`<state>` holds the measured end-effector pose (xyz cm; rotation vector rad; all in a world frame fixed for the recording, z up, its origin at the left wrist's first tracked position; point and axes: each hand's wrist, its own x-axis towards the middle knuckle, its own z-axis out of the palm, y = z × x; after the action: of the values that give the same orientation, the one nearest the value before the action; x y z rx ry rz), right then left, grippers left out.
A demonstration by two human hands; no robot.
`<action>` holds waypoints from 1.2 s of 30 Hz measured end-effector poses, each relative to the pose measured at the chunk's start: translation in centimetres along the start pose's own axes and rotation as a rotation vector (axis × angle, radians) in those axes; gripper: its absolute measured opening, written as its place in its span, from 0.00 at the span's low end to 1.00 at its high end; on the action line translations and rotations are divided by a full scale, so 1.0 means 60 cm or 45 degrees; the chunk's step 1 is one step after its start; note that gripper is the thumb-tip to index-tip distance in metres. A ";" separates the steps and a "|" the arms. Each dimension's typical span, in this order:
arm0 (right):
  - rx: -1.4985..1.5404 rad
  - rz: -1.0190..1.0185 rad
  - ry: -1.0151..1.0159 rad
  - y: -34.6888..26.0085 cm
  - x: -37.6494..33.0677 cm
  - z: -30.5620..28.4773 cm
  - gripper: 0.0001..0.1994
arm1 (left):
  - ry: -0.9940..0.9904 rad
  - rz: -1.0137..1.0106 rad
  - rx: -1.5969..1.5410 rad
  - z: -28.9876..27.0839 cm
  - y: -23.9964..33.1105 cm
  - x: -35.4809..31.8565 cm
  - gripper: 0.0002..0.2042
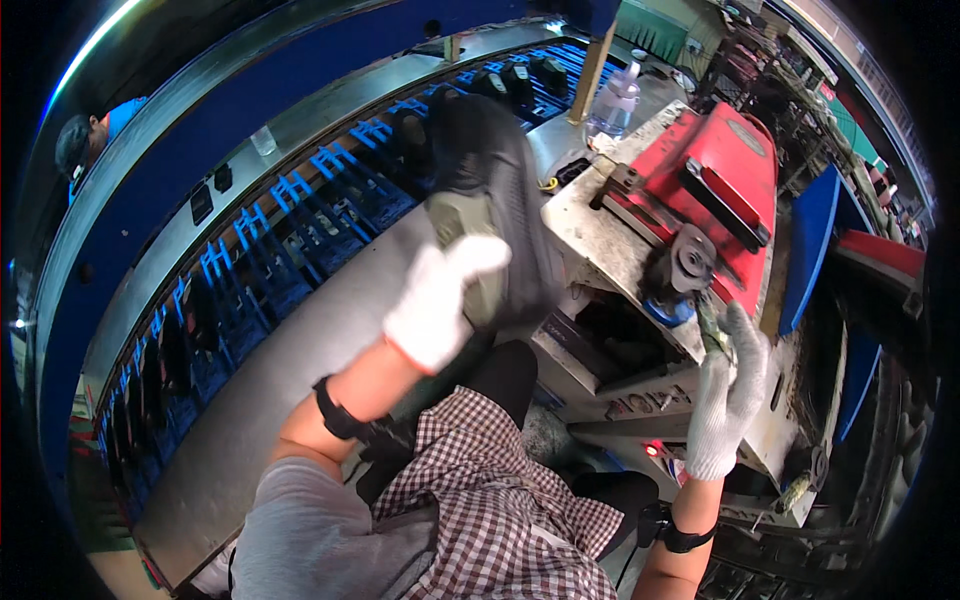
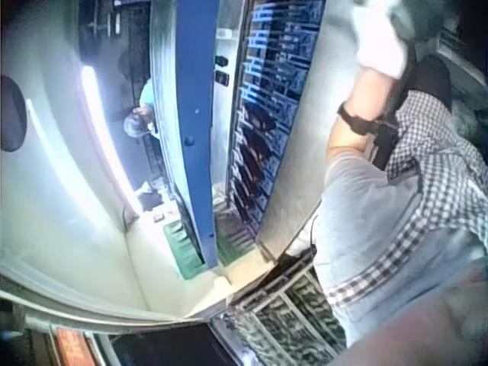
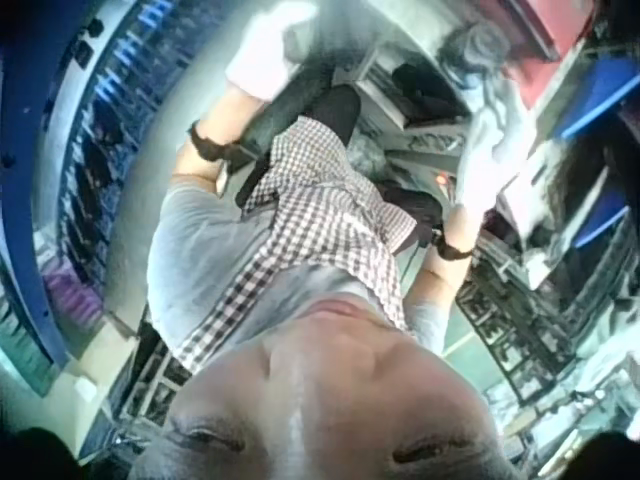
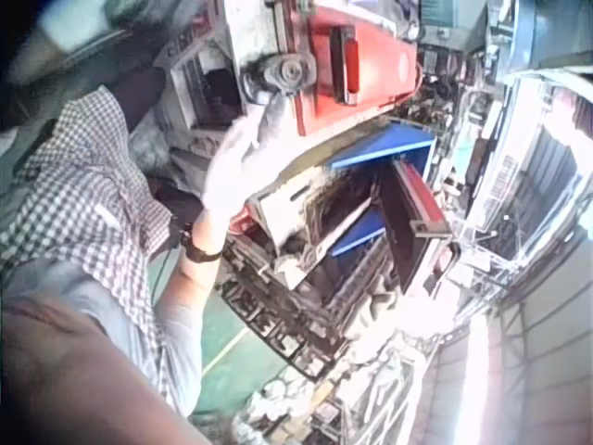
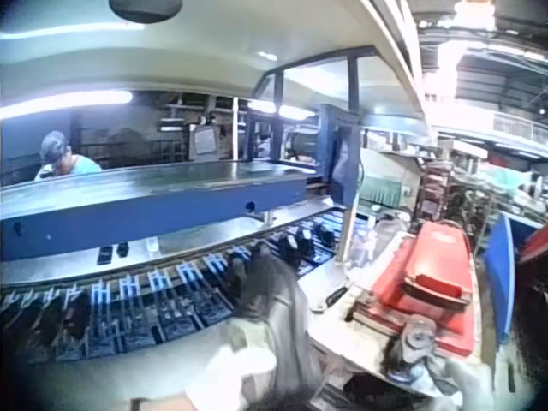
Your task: Operating a pneumatic press to attach and secure soles onto shoe uppers.
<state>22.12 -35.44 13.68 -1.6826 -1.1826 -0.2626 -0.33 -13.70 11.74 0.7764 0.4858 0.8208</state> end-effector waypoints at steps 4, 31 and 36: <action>-0.556 -0.240 0.006 0.045 0.023 0.027 0.23 | 0.570 0.272 0.478 -0.171 0.045 0.149 0.19; -0.865 0.144 -0.220 0.053 0.066 0.036 0.25 | 0.260 0.103 2.212 -0.297 -0.004 0.242 0.42; -0.765 0.165 -0.172 0.065 0.062 0.033 0.25 | 0.327 0.218 2.794 -0.294 -0.082 0.213 0.39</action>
<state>26.36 -31.66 12.88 -2.3208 -1.1529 -0.4623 -1.90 1.68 -4.35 2.7229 1.5866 0.2030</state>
